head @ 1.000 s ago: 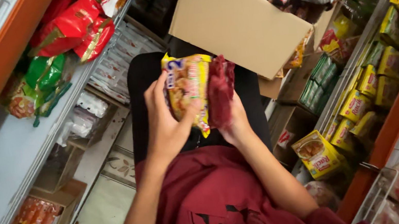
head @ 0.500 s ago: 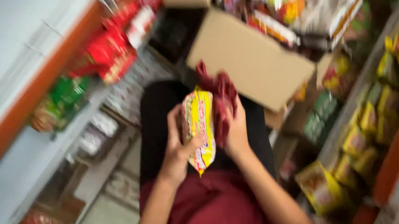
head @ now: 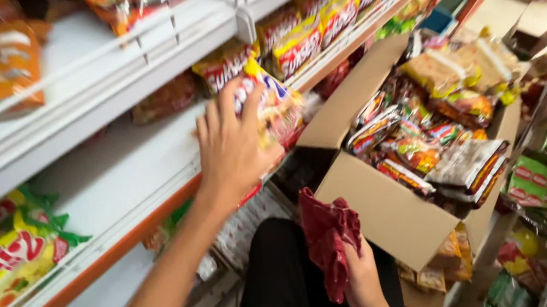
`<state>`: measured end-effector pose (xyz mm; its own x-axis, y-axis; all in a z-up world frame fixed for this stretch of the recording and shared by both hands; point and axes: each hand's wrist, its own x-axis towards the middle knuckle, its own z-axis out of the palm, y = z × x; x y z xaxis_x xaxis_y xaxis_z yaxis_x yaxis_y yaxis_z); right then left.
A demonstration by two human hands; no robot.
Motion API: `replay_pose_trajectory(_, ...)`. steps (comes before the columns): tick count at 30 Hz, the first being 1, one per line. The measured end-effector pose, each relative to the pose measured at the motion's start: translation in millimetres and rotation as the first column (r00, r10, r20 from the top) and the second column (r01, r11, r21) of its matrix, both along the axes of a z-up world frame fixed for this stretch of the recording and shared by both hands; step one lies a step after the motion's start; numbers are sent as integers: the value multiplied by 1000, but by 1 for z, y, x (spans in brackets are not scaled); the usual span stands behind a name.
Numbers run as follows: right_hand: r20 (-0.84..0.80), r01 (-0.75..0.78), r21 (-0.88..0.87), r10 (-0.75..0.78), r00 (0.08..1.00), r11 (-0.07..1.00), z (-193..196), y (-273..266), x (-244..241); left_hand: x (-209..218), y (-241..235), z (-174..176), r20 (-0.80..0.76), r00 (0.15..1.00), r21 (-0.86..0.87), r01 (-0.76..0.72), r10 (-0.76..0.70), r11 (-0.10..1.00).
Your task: The person wipes the surface of a store shelf with a red cloth and then repeatedly picks up packaged snack items from a cardboard box on the floor. They wipe each package individually with the cloth and place it onto the shelf, organizing the items in rows.
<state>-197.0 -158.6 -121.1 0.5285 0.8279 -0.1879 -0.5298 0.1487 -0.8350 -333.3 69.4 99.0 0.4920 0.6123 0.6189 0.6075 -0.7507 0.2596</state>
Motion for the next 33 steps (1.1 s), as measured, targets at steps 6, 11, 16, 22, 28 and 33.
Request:
replay_pose_trajectory(6, 1, 35, 73, -35, 999, 997, 20, 1, 5, 39, 97, -21, -332, 928, 332, -49, 166, 942)
replay_pose_trajectory(11, -15, 14, 144, -12, 1000, 989, 39, -7, 2, 51, 149, -65, -379, 923, 409, 98, 70, 907)
replay_pose_trajectory(16, 6, 54, 204, -57, 998, 978, 51, -11, 9, 55, 165, -72, -557, 830, 310, 185, 20, 933)
replay_pose_trajectory(22, 8, 102, 222, -106, 994, 970, 48, -15, 25, 61, 175, -78, -692, 709, -71, 124, -138, 990)
replay_pose_trajectory(28, 26, 173, 204, -182, 983, 963, 42, -4, 50, 67, 186, -73, -666, 725, -40, 200, -175, 979)
replay_pose_trajectory(33, 63, 265, 320, -299, 952, 910, 54, -6, 100, 98, 127, -65, -138, 984, 38, 115, -109, 993)
